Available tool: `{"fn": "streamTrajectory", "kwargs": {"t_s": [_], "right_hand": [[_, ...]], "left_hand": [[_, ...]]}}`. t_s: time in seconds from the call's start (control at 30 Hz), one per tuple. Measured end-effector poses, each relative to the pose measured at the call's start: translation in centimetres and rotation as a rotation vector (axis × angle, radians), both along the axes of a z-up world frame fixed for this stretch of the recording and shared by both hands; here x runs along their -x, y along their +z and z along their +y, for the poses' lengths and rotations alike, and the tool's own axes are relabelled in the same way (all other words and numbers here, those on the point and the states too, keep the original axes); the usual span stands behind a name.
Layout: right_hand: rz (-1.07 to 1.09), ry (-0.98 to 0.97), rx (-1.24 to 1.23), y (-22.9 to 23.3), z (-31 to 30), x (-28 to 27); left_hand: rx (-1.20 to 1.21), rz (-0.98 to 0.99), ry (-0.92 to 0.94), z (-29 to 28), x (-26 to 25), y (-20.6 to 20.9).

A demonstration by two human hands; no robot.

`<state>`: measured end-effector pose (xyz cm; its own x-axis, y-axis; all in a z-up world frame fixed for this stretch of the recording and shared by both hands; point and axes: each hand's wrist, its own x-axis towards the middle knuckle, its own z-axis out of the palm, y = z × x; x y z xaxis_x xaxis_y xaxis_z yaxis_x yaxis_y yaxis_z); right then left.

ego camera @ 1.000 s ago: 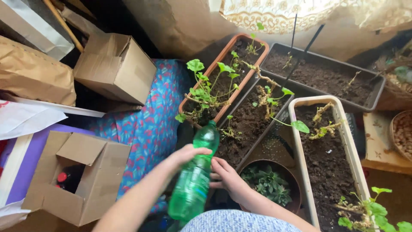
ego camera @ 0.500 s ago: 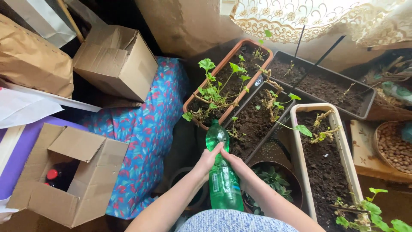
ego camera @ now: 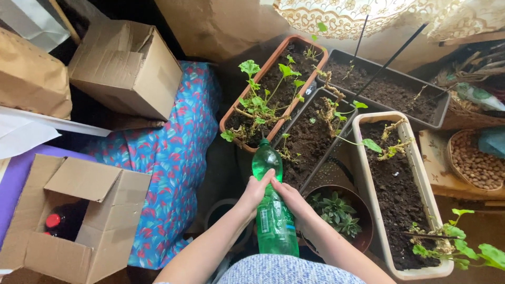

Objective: The person waters several potted plants using a green plastic bottle. They pour water into a small round pot and then into two rectangular planters, moving the bottle between containers to distribute water.

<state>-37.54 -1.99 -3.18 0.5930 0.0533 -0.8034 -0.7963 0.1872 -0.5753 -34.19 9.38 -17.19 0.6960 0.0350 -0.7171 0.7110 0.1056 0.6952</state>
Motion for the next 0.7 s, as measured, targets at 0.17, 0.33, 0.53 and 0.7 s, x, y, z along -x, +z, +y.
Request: {"fn": "streamTrajectory", "kwargs": {"t_s": [0.17, 0.33, 0.53, 0.7], "right_hand": [[-0.024, -0.058, -0.013, -0.5, -0.7, 0.0], [-0.036, 0.01, -0.046, 0.0, -0.7, -0.1], [-0.02, 0.0, -0.06, 0.2, -1.7, 0.1], [-0.028, -0.029, -0.053, 0.3, -2.5, 0.1]], "left_hand": [[0.01, -0.012, -0.017, -1.4, -0.6, 4.3], [-0.026, -0.024, 0.048, 0.6, -0.2, -2.9], [-0.024, -0.004, 0.087, -1.6, 0.5, 4.0], [-0.067, -0.036, -0.002, -1.6, -0.3, 0.2]]}}
